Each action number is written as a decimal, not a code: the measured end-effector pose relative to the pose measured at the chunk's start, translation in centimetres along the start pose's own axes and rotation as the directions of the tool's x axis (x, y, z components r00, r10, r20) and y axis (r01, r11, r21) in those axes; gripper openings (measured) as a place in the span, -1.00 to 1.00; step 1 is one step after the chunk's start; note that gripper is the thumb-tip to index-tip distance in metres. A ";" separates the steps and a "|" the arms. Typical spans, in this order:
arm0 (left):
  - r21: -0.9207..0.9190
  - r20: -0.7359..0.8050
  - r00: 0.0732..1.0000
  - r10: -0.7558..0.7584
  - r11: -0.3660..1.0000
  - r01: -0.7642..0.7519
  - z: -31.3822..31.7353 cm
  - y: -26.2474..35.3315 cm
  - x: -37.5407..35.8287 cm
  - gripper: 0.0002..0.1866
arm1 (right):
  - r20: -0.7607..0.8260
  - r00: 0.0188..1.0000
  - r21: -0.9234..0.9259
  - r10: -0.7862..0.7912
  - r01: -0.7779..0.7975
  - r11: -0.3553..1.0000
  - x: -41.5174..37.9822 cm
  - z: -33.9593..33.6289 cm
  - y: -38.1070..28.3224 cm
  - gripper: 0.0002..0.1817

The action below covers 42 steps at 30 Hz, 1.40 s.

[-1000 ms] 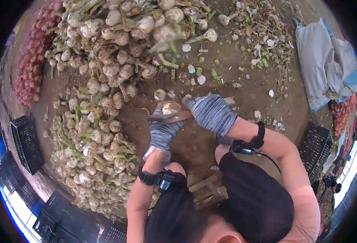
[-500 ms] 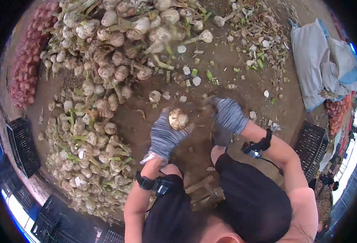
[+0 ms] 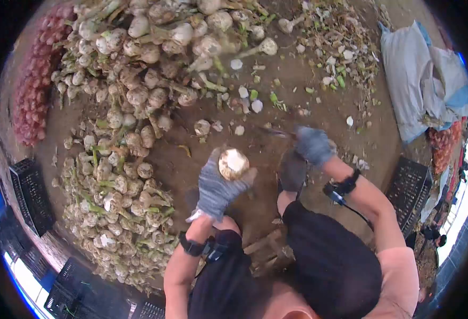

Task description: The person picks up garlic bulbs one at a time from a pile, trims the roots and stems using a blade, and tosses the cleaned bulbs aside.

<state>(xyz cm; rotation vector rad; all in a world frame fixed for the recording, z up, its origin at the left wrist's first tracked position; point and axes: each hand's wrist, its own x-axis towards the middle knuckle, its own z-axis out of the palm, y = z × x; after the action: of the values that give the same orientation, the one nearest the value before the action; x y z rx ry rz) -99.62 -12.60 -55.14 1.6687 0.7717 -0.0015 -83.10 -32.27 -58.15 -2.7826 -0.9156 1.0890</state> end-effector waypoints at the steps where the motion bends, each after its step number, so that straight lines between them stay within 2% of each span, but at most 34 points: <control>1: -0.030 0.027 1.000 0.009 1.000 -0.009 -0.2 0.0 0.1 -0.36 | -0.008 1.000 -0.008 -0.010 0.010 1.000 -0.3 -0.6 0.8 -0.76; 2: -0.062 0.058 0.998 0.008 0.998 -0.004 -0.2 0.0 -0.1 -0.35 | -0.134 0.988 0.021 -0.070 0.073 0.997 -1.3 -1.0 1.3 -0.76; 3: 0.044 0.082 0.991 -0.110 0.993 0.107 -0.5 1.4 0.1 -0.33 | -0.249 0.963 0.060 -0.102 0.120 0.991 -2.8 -0.6 1.3 -0.75; 4: 0.012 0.111 0.991 -0.071 0.997 0.070 -0.2 0.3 -0.1 -0.36 | -0.252 0.965 0.070 -0.080 0.101 0.992 -2.9 0.6 1.4 -0.75; 6: -0.042 0.115 0.993 -0.004 0.999 0.009 0.3 -0.5 0.5 -0.38 | -0.306 0.935 0.240 -0.178 0.257 0.936 -0.5 2.0 0.8 -0.72; 8: -0.192 0.252 0.967 0.039 0.981 0.010 -0.1 -0.5 0.3 -0.55 | -0.138 0.971 0.396 -0.197 0.236 0.887 -0.2 1.8 -1.4 -0.68; 9: -0.190 0.252 0.967 0.039 0.982 0.010 -0.3 0.0 0.5 -0.55 | -0.139 0.970 0.397 -0.197 0.237 0.886 0.0 1.3 -2.8 -0.68; 11: 0.238 0.276 0.952 0.132 0.950 -0.201 -0.3 1.1 0.7 -0.67 | -0.067 0.958 0.476 -0.278 0.276 0.835 0.4 0.6 -5.0 -0.66; 12: 0.235 0.286 0.948 0.138 0.949 -0.209 0.0 0.6 0.8 -0.72 | -0.068 0.960 0.474 -0.272 0.271 0.838 0.9 0.2 -5.6 -0.66; 13: 0.231 0.291 0.947 0.137 0.950 -0.209 0.4 0.4 0.8 -0.72 | -0.079 0.957 0.380 -0.279 0.288 0.879 1.5 -0.2 -6.0 -0.66; 14: 0.170 0.274 0.923 0.272 0.930 -0.324 0.5 0.2 0.9 -0.73 | -0.089 0.953 0.285 -0.289 0.303 0.909 1.7 -0.3 -6.2 -0.66; 15: 0.116 0.246 0.882 0.402 0.891 -0.438 0.4 0.2 0.9 -0.75 | -0.089 0.953 0.289 -0.288 0.302 0.908 1.7 0.2 -5.4 -0.66; 16: 0.122 0.235 0.883 0.406 0.889 -0.442 -0.3 0.5 0.8 -0.75 | 0.023 0.976 0.252 -0.216 0.204 0.946 2.0 1.2 -3.6 -0.67; 17: 0.144 0.211 0.827 0.521 0.820 -0.554 -1.7 1.1 0.8 -0.77 | 0.125 0.982 0.202 -0.145 0.118 0.972 2.7 1.9 -1.9 -0.68; 18: 0.167 0.200 0.760 0.618 0.743 -0.649 -3.4 1.4 0.3 -0.78 | 0.108 0.985 0.198 -0.138 0.114 0.974 3.0 2.7 -0.1 -0.68; 20: 0.534 0.110 0.902 0.417 0.741 -0.408 -7.7 2.1 -2.5 -0.79 | 0.113 0.983 0.203 -0.147 0.122 0.971 2.1 3.3 1.3 -0.67; 21: 0.615 0.005 0.920 0.392 0.724 -0.312 -10.2 1.7 -3.4 -0.78 | 0.077 0.988 0.178 -0.132 0.116 0.977 1.7 2.4 1.2 -0.67; 22: 0.775 -0.038 0.974 0.223 0.622 -0.112 -14.1 -0.1 -5.2 -0.80 | 0.038 0.993 0.155 -0.114 0.107 0.982 1.8 1.8 1.2 -0.66; 23: 0.888 -0.191 0.975 -0.111 0.404 0.219 -17.3 0.4 -6.4 -0.76 | 0.036 0.992 0.165 -0.123 0.116 0.980 2.1 2.1 1.4 -0.66; 24: 0.946 -0.281 0.943 -0.180 0.115 0.304 -20.9 0.5 -8.3 -0.65 | 0.010 0.991 0.194 -0.132 0.127 0.973 2.3 2.5 1.6 -0.66; 25: 0.823 -0.541 0.751 -0.379 -0.056 0.565 -23.8 1.5 -10.4 -0.54 | -0.015 0.990 0.220 -0.137 0.137 0.966 2.4 2.9 1.7 -0.66; 26: 0.667 -0.639 0.657 -0.399 0.138 0.732 -23.8 4.4 -11.8 -0.45 | -0.012 0.990 0.222 -0.138 0.137 0.965 2.2 3.1 1.5 -0.66; 27: 0.726 -0.650 0.678 -0.343 -0.016 0.688 -27.9 0.9 -13.6 -0.49 | -0.025 0.990 0.243 -0.137 0.139 0.960 2.1 3.0 1.3 -0.67; 29: 0.840 -0.522 0.853 -0.021 0.163 0.518 -25.3 1.0 -12.4 -0.59 | -0.043 0.989 0.261 -0.140 0.147 0.954 2.0 2.9 0.6 -0.67; 31: 0.854 -0.253 0.967 0.014 0.474 0.217 -18.7 1.2 -8.1 -0.68 | -0.054 0.986 0.330 -0.158 0.167 0.929 1.7 2.7 -0.2 -0.67; 32: 0.688 -0.154 0.987 0.043 0.722 0.076 -15.3 1.4 -6.1 -0.70 | -0.055 0.986 0.327 -0.159 0.168 0.930 1.7 2.8 -0.3 -0.67; 33: 0.893 0.096 0.988 0.125 0.428 -0.141 -12.4 1.7 -3.8 -0.63 | 0.010 0.989 0.276 -0.151 0.142 0.951 1.9 3.0 -0.3 -0.67; 34: 0.817 0.280 0.894 0.349 0.403 -0.413 -10.0 -1.1 -1.4 -0.50 | 0.073 0.988 0.219 -0.137 0.118 0.968 2.0 3.0 -0.3 -0.67; 35: 0.822 0.414 0.870 0.268 0.301 -0.484 -7.5 -0.1 0.3 -0.41 | 0.075 0.988 0.215 -0.133 0.114 0.970 1.9 3.1 -0.3 -0.67; 37: 0.903 0.409 0.886 0.220 0.039 -0.427 -3.7 -2.0 3.9 -0.39 | -0.001 0.991 0.305 -0.134 0.128 0.944 1.5 3.2 -0.2 -0.67; 38: 0.902 0.410 0.885 0.220 0.045 -0.429 -3.1 -3.3 5.8 -0.39 | 0.002 0.991 0.302 -0.131 0.124 0.945 1.5 3.1 -0.3 -0.67; 40: 0.979 0.205 0.960 0.190 -0.033 -0.202 -2.7 -6.6 9.1 -0.50 | -0.028 0.988 0.277 -0.151 0.153 0.949 1.3 2.9 -0.6 -0.67; 41: 0.978 0.206 0.960 0.190 -0.032 -0.204 -2.9 -9.6 10.3 -0.50 | -0.027 0.988 0.277 -0.149 0.151 0.949 1.4 3.1 -1.0 -0.67; 42: 0.829 0.064 0.971 0.229 0.530 -0.179 -3.5 -13.1 11.4 -0.51 | -0.105 0.979 0.322 -0.172 0.197 0.926 1.6 3.2 -1.7 -0.67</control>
<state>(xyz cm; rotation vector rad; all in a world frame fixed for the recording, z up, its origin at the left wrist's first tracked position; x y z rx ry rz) -98.47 -3.51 -70.32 2.6970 0.6301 -0.1923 -85.08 -30.69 -61.20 -2.3947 -0.8730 0.9971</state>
